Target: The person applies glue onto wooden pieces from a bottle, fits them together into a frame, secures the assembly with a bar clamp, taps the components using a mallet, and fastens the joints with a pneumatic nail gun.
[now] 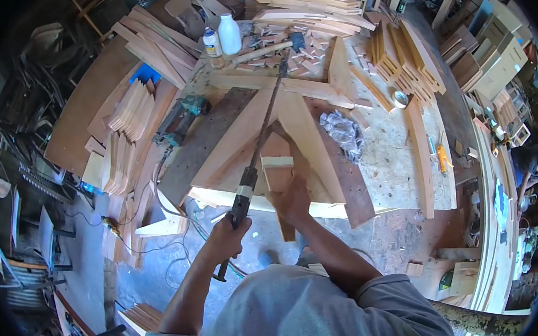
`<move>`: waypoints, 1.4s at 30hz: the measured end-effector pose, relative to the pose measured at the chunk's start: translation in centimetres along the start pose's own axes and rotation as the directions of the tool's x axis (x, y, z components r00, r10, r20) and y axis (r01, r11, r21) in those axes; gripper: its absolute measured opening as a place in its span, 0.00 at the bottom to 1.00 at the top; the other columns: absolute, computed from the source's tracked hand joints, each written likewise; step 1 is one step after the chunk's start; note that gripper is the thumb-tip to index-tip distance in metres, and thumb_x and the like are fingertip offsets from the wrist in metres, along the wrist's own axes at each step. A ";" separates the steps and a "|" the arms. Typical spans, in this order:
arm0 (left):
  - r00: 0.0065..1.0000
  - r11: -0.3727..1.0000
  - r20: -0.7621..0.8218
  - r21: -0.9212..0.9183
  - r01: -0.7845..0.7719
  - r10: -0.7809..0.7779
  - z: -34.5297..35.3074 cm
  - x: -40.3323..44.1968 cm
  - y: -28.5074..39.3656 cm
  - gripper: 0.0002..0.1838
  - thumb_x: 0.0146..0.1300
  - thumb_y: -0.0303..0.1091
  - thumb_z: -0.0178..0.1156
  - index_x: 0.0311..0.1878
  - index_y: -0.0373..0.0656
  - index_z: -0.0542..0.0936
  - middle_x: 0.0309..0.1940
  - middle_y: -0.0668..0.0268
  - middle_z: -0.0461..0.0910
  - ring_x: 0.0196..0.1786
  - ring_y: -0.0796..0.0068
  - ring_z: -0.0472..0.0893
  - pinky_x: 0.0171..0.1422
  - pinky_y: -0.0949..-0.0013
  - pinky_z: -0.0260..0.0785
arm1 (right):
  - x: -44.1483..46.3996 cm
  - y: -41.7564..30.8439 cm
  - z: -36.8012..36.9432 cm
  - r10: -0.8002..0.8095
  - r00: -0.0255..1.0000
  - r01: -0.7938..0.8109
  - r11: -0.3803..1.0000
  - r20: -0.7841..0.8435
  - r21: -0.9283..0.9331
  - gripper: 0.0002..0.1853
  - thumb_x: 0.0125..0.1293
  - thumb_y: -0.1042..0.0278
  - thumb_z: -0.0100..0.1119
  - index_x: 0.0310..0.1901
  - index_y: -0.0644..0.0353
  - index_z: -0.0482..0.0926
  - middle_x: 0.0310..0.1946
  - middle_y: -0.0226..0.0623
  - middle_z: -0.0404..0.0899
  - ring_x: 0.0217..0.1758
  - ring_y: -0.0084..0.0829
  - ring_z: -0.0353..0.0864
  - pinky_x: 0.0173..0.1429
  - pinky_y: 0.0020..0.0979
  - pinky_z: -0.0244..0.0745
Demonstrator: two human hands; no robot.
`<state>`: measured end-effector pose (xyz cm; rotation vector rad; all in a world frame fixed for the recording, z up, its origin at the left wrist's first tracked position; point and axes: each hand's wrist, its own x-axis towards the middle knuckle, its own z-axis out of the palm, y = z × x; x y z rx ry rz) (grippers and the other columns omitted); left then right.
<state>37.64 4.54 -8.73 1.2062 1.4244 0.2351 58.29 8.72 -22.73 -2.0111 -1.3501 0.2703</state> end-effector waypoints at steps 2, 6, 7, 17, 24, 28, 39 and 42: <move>1.000 1.000 0.006 -0.008 -0.012 0.012 0.0 -0.1 0.0 0.19 0.72 0.46 0.58 0.47 0.35 0.74 0.25 0.59 0.76 0.17 0.67 0.75 0.23 0.63 0.69 | 0.0 -0.9 1.1 -0.061 0.997 0.058 0.997 -0.053 -0.054 0.35 0.54 0.51 0.71 0.53 0.71 0.69 0.40 0.56 0.77 0.35 0.56 0.82 0.40 0.48 0.80; 0.999 1.000 0.035 0.008 -0.025 0.025 0.2 -0.4 0.7 0.19 0.72 0.46 0.58 0.46 0.36 0.74 0.24 0.59 0.76 0.17 0.68 0.75 0.22 0.63 0.69 | 3.6 -3.2 1.2 0.115 0.990 -0.122 0.988 0.075 0.096 0.37 0.56 0.49 0.72 0.54 0.71 0.67 0.44 0.58 0.77 0.37 0.59 0.83 0.42 0.51 0.81; 0.999 1.000 0.032 0.004 -0.028 0.028 0.2 -0.4 0.7 0.19 0.72 0.46 0.58 0.46 0.36 0.74 0.24 0.59 0.76 0.17 0.68 0.75 0.22 0.63 0.69 | 4.1 -3.4 1.6 0.109 0.991 -0.116 0.989 0.075 0.095 0.37 0.56 0.49 0.72 0.54 0.71 0.67 0.44 0.58 0.77 0.37 0.59 0.83 0.42 0.51 0.81; 0.999 0.999 -0.027 0.005 -0.040 0.040 1.2 1.2 -2.6 0.19 0.73 0.47 0.58 0.47 0.37 0.74 0.26 0.56 0.78 0.21 0.65 0.77 0.26 0.60 0.70 | 5.5 -4.0 2.4 0.155 0.971 -0.166 0.985 0.180 0.052 0.36 0.62 0.49 0.71 0.56 0.72 0.67 0.48 0.60 0.76 0.45 0.59 0.84 0.49 0.51 0.79; 0.994 0.999 -0.095 0.007 -0.048 0.048 3.2 2.2 -4.7 0.18 0.74 0.45 0.57 0.48 0.36 0.77 0.31 0.57 0.80 0.32 0.66 0.79 0.40 0.63 0.70 | 4.9 -3.2 0.3 0.131 0.971 -0.176 0.959 0.202 0.221 0.29 0.63 0.58 0.67 0.57 0.69 0.69 0.51 0.56 0.75 0.49 0.56 0.81 0.52 0.48 0.78; 0.991 0.993 -0.133 -0.120 -0.002 -0.014 3.4 2.1 -4.8 0.16 0.74 0.43 0.59 0.49 0.37 0.77 0.29 0.62 0.78 0.30 0.71 0.74 0.37 0.66 0.66 | 4.8 -2.3 -2.2 -0.279 0.955 0.266 0.956 0.104 0.127 0.29 0.60 0.62 0.67 0.59 0.67 0.70 0.51 0.53 0.76 0.51 0.54 0.80 0.54 0.48 0.77; 0.965 0.907 -0.262 -0.402 -0.122 0.013 7.9 3.3 -8.1 0.14 0.72 0.37 0.63 0.54 0.38 0.79 0.29 0.71 0.74 0.26 0.80 0.68 0.31 0.74 0.59 | 10.9 -3.3 -4.4 -0.973 0.182 0.884 0.227 0.145 0.409 0.23 0.51 0.70 0.67 0.52 0.57 0.80 0.48 0.43 0.81 0.49 0.43 0.80 0.57 0.44 0.75; 0.956 0.910 -0.294 -0.399 -0.117 -0.006 9.2 3.7 -8.2 0.16 0.71 0.37 0.62 0.55 0.35 0.79 0.34 0.69 0.79 0.35 0.75 0.73 0.43 0.72 0.66 | 12.4 -2.9 -1.8 -0.963 -0.057 0.888 0.072 0.263 0.455 0.21 0.49 0.71 0.68 0.48 0.56 0.82 0.47 0.42 0.83 0.49 0.41 0.82 0.56 0.43 0.76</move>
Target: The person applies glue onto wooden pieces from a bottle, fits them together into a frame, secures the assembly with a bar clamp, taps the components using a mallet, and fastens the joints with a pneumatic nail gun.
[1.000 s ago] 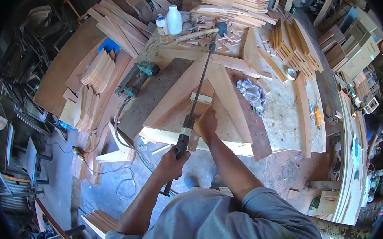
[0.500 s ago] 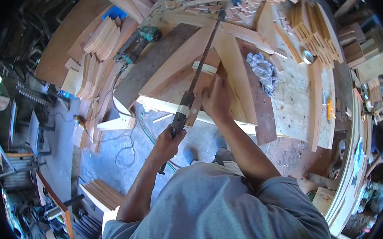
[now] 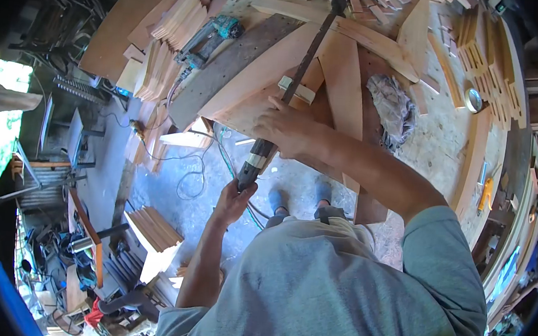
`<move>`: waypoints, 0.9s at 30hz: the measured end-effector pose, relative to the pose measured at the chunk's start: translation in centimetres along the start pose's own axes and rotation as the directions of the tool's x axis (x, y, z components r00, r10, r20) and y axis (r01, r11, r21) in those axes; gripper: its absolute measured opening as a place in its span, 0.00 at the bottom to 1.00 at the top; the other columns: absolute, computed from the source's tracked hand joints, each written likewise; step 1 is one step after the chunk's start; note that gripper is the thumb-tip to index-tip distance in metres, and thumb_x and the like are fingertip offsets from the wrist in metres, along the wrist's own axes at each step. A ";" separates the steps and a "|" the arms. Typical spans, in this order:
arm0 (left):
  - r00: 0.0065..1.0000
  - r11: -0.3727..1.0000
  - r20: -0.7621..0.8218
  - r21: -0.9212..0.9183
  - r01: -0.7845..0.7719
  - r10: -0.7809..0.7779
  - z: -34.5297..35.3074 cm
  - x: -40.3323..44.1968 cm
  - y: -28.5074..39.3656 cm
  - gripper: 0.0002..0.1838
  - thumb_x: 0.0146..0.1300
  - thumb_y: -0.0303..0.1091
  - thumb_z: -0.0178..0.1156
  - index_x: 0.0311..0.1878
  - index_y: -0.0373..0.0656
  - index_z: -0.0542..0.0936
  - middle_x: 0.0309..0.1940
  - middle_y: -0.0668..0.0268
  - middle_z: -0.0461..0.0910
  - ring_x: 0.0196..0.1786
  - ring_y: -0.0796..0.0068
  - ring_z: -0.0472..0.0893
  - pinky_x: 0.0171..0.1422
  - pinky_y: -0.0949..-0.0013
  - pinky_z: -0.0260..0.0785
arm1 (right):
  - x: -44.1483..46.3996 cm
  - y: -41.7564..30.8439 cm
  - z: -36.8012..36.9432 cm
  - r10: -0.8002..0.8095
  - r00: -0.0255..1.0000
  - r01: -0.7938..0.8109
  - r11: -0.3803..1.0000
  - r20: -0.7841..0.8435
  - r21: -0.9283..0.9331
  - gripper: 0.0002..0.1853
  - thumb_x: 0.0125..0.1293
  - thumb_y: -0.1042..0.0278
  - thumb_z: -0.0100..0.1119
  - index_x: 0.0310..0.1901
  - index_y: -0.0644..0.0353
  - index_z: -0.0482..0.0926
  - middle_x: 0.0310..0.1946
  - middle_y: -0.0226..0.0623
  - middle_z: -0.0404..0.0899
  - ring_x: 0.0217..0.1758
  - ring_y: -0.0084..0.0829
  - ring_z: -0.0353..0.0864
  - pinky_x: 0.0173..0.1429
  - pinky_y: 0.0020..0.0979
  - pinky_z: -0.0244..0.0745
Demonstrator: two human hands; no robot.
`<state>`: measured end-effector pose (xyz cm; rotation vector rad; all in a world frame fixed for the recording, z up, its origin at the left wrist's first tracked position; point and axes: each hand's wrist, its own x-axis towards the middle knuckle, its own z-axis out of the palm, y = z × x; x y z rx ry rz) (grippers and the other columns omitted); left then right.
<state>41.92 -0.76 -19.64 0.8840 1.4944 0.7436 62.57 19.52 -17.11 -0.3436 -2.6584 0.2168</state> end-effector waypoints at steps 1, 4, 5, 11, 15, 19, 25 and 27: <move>1.000 1.000 0.003 -0.001 0.023 -0.023 0.0 -0.1 0.1 0.17 0.71 0.37 0.62 0.56 0.36 0.79 0.35 0.68 0.79 0.35 0.75 0.74 0.43 0.72 0.67 | 0.7 0.3 0.6 0.029 0.993 -0.027 1.000 0.111 -0.015 0.19 0.47 0.71 0.69 0.45 0.55 0.83 0.44 0.41 0.84 0.47 0.41 0.82 0.55 0.44 0.77; 0.996 0.996 0.007 -0.003 0.088 -0.088 -0.6 -0.2 0.7 0.18 0.70 0.38 0.64 0.57 0.36 0.79 0.36 0.68 0.80 0.37 0.73 0.75 0.45 0.71 0.68 | 3.2 0.7 1.9 0.111 0.901 -0.083 0.993 0.420 -0.084 0.14 0.43 0.71 0.72 0.36 0.52 0.86 0.36 0.37 0.86 0.40 0.40 0.84 0.52 0.45 0.79; 0.995 0.995 -0.006 0.000 0.097 -0.097 -0.5 -0.3 0.8 0.18 0.70 0.38 0.64 0.57 0.36 0.79 0.36 0.68 0.80 0.37 0.73 0.75 0.45 0.71 0.68 | 3.5 0.6 1.7 0.100 0.904 -0.078 0.994 0.416 -0.070 0.14 0.43 0.71 0.72 0.36 0.52 0.86 0.36 0.37 0.86 0.40 0.40 0.84 0.52 0.45 0.79; 0.984 0.953 -0.161 0.301 -0.020 0.071 0.3 -1.9 0.4 0.19 0.68 0.38 0.66 0.58 0.37 0.79 0.36 0.66 0.79 0.37 0.73 0.75 0.45 0.68 0.69 | 3.6 0.5 0.3 -0.033 0.878 0.027 0.999 0.478 0.018 0.11 0.39 0.68 0.75 0.29 0.51 0.87 0.29 0.35 0.86 0.34 0.42 0.84 0.49 0.45 0.80; 0.796 0.343 -0.064 0.921 -0.185 0.602 0.1 -5.8 -1.2 0.20 0.67 0.39 0.66 0.58 0.38 0.79 0.36 0.65 0.78 0.35 0.73 0.74 0.43 0.68 0.69 | 3.2 0.7 0.8 -0.033 0.905 0.051 0.998 0.424 -0.031 0.14 0.38 0.64 0.77 0.31 0.51 0.87 0.30 0.35 0.86 0.35 0.42 0.85 0.49 0.44 0.80; 0.873 0.529 -0.298 0.847 0.056 0.385 -0.5 -9.7 -7.5 0.24 0.67 0.38 0.66 0.63 0.40 0.75 0.49 0.61 0.79 0.47 0.70 0.79 0.43 0.70 0.73 | 2.8 0.9 1.6 -0.057 0.940 0.059 0.998 0.337 0.004 0.17 0.36 0.59 0.79 0.31 0.51 0.87 0.30 0.35 0.86 0.35 0.42 0.85 0.49 0.45 0.80; 0.820 0.993 -0.567 0.114 -0.021 0.083 2.2 -8.5 -9.8 0.25 0.73 0.42 0.61 0.68 0.42 0.73 0.53 0.61 0.80 0.48 0.66 0.84 0.45 0.70 0.75 | 2.4 0.8 0.3 -0.071 0.963 0.066 0.997 0.259 0.026 0.19 0.34 0.55 0.81 0.31 0.52 0.87 0.31 0.36 0.86 0.36 0.42 0.85 0.50 0.47 0.80; 0.814 0.995 -0.581 -0.084 -0.058 -0.002 2.5 -9.0 -9.1 0.25 0.76 0.44 0.57 0.70 0.42 0.71 0.56 0.58 0.79 0.46 0.65 0.85 0.45 0.70 0.76 | 2.3 0.2 0.0 -0.061 0.957 0.053 0.998 0.284 0.034 0.19 0.36 0.55 0.81 0.31 0.52 0.87 0.30 0.36 0.86 0.36 0.42 0.85 0.50 0.47 0.80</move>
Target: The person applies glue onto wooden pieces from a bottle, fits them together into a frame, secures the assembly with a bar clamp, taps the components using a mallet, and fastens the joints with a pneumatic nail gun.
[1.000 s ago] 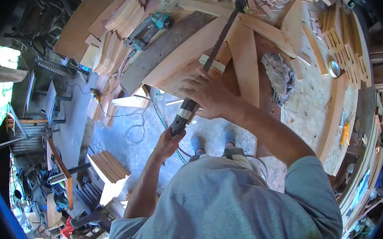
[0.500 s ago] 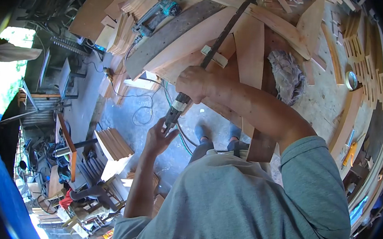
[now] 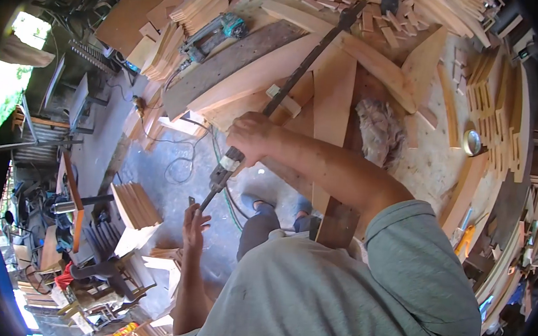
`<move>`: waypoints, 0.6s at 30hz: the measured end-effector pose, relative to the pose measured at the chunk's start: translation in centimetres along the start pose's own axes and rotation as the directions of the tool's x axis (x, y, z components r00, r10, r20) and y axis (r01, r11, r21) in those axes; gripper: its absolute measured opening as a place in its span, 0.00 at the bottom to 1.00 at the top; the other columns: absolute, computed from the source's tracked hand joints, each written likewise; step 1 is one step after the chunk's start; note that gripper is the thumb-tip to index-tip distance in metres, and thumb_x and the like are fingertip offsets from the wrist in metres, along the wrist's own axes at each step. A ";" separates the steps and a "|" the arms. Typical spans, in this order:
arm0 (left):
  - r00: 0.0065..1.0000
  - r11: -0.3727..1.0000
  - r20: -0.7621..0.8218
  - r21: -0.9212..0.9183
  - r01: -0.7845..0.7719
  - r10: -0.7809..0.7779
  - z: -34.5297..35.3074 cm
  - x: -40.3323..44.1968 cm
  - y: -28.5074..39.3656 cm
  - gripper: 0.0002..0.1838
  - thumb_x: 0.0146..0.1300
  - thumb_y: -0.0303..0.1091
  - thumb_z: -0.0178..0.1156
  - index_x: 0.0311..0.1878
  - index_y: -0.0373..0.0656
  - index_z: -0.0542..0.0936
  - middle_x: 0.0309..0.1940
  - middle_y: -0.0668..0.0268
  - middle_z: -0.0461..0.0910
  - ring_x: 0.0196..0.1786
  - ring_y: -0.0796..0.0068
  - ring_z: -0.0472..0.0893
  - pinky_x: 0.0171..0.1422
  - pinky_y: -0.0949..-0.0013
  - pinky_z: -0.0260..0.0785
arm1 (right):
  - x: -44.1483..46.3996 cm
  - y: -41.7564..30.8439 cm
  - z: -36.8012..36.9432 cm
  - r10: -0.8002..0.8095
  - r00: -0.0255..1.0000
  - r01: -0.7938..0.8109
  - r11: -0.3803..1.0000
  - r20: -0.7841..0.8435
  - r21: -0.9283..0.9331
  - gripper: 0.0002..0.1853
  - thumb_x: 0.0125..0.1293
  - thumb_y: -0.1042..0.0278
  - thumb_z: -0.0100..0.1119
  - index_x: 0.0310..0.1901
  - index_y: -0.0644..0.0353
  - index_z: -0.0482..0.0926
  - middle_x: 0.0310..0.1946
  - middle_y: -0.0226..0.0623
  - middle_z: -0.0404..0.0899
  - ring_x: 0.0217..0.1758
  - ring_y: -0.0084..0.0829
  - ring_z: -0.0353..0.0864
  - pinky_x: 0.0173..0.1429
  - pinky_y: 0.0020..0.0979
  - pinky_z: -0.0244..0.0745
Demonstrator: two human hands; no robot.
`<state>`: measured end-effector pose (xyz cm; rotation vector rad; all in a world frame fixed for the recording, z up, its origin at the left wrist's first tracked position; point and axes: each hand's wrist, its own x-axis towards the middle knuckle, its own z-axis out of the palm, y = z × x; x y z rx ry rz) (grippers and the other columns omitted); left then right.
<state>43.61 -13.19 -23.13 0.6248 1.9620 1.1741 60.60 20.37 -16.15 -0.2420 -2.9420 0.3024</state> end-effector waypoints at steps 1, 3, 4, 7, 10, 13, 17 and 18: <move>0.999 0.995 -0.005 -0.088 0.041 -0.042 -0.1 -0.1 0.5 0.25 0.78 0.45 0.54 0.71 0.41 0.70 0.57 0.57 0.79 0.45 0.65 0.86 0.45 0.70 0.76 | 0.1 -0.2 -0.2 0.006 1.000 -0.006 1.000 0.009 0.006 0.19 0.36 0.55 0.80 0.31 0.53 0.87 0.30 0.37 0.86 0.36 0.43 0.85 0.50 0.47 0.80; 0.997 0.981 -0.004 -0.183 0.070 -0.072 0.3 0.5 0.6 0.26 0.79 0.46 0.52 0.72 0.41 0.70 0.58 0.56 0.79 0.44 0.65 0.86 0.45 0.70 0.76 | 0.4 0.2 -0.6 0.011 1.000 -0.011 1.000 0.016 -0.002 0.18 0.37 0.55 0.80 0.31 0.53 0.87 0.30 0.37 0.86 0.36 0.43 0.85 0.50 0.47 0.79; 0.998 0.981 -0.001 -0.182 0.064 -0.066 0.3 0.6 0.5 0.26 0.80 0.47 0.51 0.73 0.42 0.69 0.59 0.56 0.79 0.44 0.65 0.87 0.44 0.70 0.76 | 0.5 0.3 -0.6 0.008 1.000 -0.008 1.000 0.017 -0.003 0.18 0.37 0.55 0.80 0.30 0.53 0.87 0.29 0.37 0.86 0.36 0.43 0.85 0.50 0.47 0.79; 0.998 0.984 0.011 -0.166 0.062 -0.061 0.1 0.4 -0.1 0.26 0.82 0.48 0.45 0.75 0.43 0.68 0.61 0.56 0.78 0.43 0.66 0.87 0.41 0.71 0.76 | 0.4 0.1 -0.1 0.005 1.000 -0.005 1.000 0.023 0.014 0.17 0.37 0.55 0.80 0.30 0.53 0.87 0.29 0.38 0.86 0.36 0.43 0.85 0.50 0.46 0.79; 0.997 0.977 -0.006 -0.198 0.077 -0.079 0.7 1.0 0.2 0.27 0.82 0.48 0.46 0.77 0.44 0.66 0.62 0.56 0.76 0.43 0.65 0.87 0.41 0.71 0.76 | 0.4 0.5 -0.4 0.023 0.999 -0.023 1.000 0.035 -0.004 0.17 0.37 0.55 0.80 0.29 0.52 0.87 0.29 0.37 0.86 0.35 0.42 0.85 0.49 0.46 0.79; 0.990 0.964 -0.042 -0.239 0.119 -0.133 0.4 0.7 0.3 0.29 0.82 0.48 0.46 0.80 0.46 0.62 0.67 0.55 0.73 0.42 0.63 0.88 0.41 0.71 0.76 | 0.7 -0.3 0.1 0.016 0.999 -0.017 1.000 0.046 0.024 0.17 0.37 0.55 0.80 0.29 0.51 0.87 0.28 0.37 0.86 0.35 0.42 0.85 0.48 0.46 0.79; 0.971 0.935 -0.115 -0.314 0.166 -0.211 2.1 1.3 2.3 0.27 0.81 0.46 0.45 0.78 0.46 0.61 0.63 0.55 0.73 0.39 0.60 0.88 0.39 0.71 0.76 | 0.6 0.4 -0.2 -0.005 0.999 0.001 0.995 0.042 0.100 0.15 0.39 0.54 0.80 0.27 0.50 0.86 0.28 0.35 0.86 0.34 0.41 0.85 0.46 0.46 0.78; 0.970 0.938 -0.113 -0.300 0.172 -0.214 1.6 1.3 2.0 0.27 0.81 0.46 0.45 0.78 0.46 0.61 0.63 0.55 0.73 0.39 0.60 0.88 0.39 0.71 0.76 | 0.7 0.5 -0.5 0.004 0.999 -0.008 0.994 0.036 0.112 0.15 0.39 0.54 0.80 0.27 0.50 0.86 0.28 0.35 0.86 0.34 0.41 0.85 0.46 0.46 0.78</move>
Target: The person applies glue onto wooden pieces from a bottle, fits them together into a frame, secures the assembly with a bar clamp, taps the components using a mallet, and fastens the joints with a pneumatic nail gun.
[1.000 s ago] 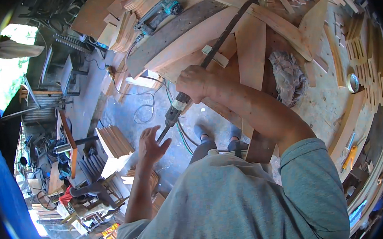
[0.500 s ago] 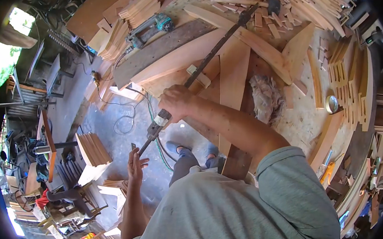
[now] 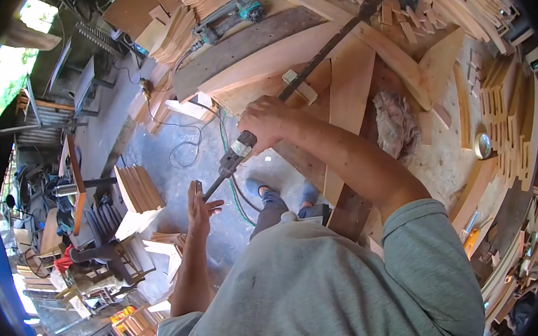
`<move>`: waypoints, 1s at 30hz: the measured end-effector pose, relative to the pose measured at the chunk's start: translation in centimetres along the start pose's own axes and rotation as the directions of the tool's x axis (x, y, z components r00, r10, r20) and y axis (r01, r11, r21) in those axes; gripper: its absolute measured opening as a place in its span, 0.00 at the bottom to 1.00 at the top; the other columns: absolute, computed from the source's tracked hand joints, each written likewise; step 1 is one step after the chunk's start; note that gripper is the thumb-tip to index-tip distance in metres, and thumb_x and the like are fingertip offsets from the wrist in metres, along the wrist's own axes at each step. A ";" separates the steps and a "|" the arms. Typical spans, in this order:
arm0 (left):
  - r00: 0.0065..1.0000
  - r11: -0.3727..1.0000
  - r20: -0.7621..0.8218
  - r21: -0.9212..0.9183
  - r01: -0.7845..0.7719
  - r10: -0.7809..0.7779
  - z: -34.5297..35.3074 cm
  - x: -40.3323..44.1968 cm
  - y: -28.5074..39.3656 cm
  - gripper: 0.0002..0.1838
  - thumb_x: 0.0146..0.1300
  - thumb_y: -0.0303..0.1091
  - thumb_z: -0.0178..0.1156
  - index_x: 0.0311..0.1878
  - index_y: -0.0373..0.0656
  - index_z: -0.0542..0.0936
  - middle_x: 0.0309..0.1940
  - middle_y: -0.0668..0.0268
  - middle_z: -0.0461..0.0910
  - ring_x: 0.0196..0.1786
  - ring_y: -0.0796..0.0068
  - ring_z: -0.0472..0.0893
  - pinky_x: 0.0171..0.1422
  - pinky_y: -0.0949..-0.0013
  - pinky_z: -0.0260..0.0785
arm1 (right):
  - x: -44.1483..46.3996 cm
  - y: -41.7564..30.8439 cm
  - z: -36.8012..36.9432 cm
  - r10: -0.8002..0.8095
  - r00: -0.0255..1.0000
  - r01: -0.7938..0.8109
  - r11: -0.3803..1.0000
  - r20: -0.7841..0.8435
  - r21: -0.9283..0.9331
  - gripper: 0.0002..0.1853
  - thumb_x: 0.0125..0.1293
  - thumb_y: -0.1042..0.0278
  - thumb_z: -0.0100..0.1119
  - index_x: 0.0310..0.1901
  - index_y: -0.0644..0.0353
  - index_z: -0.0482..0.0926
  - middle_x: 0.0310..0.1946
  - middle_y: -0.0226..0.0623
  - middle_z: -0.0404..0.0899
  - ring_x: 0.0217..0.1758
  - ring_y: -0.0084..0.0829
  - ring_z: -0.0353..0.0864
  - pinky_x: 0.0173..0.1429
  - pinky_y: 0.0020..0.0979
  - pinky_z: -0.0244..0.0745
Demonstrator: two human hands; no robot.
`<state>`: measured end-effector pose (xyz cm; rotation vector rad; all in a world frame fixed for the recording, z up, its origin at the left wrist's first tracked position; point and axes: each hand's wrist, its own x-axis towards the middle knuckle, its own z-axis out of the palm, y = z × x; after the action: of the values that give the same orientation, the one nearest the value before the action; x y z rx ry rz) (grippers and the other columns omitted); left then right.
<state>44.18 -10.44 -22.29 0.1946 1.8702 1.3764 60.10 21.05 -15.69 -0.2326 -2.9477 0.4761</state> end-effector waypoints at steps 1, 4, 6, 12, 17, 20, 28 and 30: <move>1.000 1.000 0.007 0.001 0.027 -0.027 -0.4 0.5 -0.2 0.26 0.81 0.45 0.44 0.75 0.46 0.62 0.60 0.56 0.72 0.38 0.59 0.88 0.38 0.70 0.75 | 0.2 0.1 -0.3 0.003 1.000 -0.004 1.000 0.019 0.013 0.15 0.39 0.54 0.80 0.27 0.49 0.86 0.28 0.35 0.86 0.34 0.41 0.85 0.46 0.46 0.77; 0.992 0.993 0.028 0.005 0.121 -0.121 -1.5 1.7 -1.5 0.21 0.79 0.42 0.44 0.69 0.45 0.65 0.51 0.58 0.72 0.37 0.58 0.88 0.36 0.70 0.74 | 0.2 0.1 -0.4 0.015 0.996 -0.020 0.998 0.087 0.063 0.14 0.41 0.53 0.79 0.26 0.49 0.85 0.27 0.33 0.86 0.33 0.40 0.85 0.45 0.46 0.76; 0.990 0.991 0.034 0.023 0.135 -0.135 -1.7 1.9 -1.7 0.19 0.78 0.42 0.43 0.66 0.45 0.65 0.49 0.59 0.71 0.36 0.58 0.88 0.35 0.70 0.73 | 0.2 0.6 0.2 0.004 0.997 -0.009 0.997 0.073 0.074 0.13 0.42 0.53 0.79 0.26 0.48 0.85 0.26 0.33 0.86 0.33 0.40 0.85 0.44 0.46 0.76; 0.995 0.995 0.015 0.006 0.095 -0.095 -1.2 2.4 -2.6 0.16 0.75 0.39 0.41 0.61 0.46 0.65 0.41 0.63 0.69 0.33 0.59 0.88 0.33 0.72 0.70 | 0.3 0.9 0.2 -0.066 0.996 0.062 0.997 0.061 0.053 0.12 0.44 0.54 0.77 0.26 0.47 0.85 0.26 0.32 0.87 0.32 0.41 0.84 0.44 0.46 0.76; 0.999 0.999 -0.027 -0.011 0.041 -0.041 -0.7 2.8 -2.9 0.17 0.75 0.40 0.40 0.61 0.46 0.66 0.39 0.64 0.70 0.31 0.60 0.88 0.32 0.73 0.69 | 0.0 0.3 -0.3 -0.040 0.997 0.039 0.999 0.063 0.011 0.10 0.44 0.57 0.76 0.27 0.47 0.86 0.27 0.33 0.87 0.32 0.41 0.85 0.44 0.44 0.77; 0.997 0.999 -0.064 -0.027 0.046 -0.047 -1.0 2.6 -3.2 0.17 0.75 0.40 0.40 0.61 0.46 0.66 0.38 0.64 0.71 0.30 0.61 0.88 0.32 0.74 0.69 | 0.3 -0.9 0.3 -0.041 0.998 0.042 0.999 0.055 -0.016 0.09 0.44 0.59 0.75 0.28 0.48 0.87 0.27 0.34 0.88 0.32 0.41 0.86 0.44 0.43 0.77; 0.993 0.994 -0.069 -0.050 0.097 -0.100 -2.1 3.3 -3.6 0.19 0.75 0.39 0.43 0.64 0.45 0.66 0.40 0.61 0.75 0.33 0.58 0.89 0.29 0.72 0.71 | 2.5 -3.8 3.8 0.018 0.990 0.005 0.988 0.143 -0.155 0.08 0.48 0.65 0.70 0.31 0.55 0.90 0.29 0.40 0.89 0.32 0.39 0.87 0.41 0.40 0.80; 0.968 0.967 -0.005 -0.037 0.250 -0.251 -3.6 3.9 -3.0 0.18 0.74 0.38 0.47 0.63 0.42 0.68 0.38 0.59 0.77 0.33 0.56 0.88 0.27 0.69 0.73 | 2.2 -3.8 3.6 0.036 0.990 -0.015 0.989 0.137 -0.150 0.08 0.49 0.65 0.70 0.31 0.55 0.90 0.29 0.41 0.89 0.32 0.39 0.87 0.40 0.40 0.81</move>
<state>40.06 -12.18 -26.44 -0.0656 1.8062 1.2371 56.89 16.82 -17.57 -0.2648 -3.1240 0.2868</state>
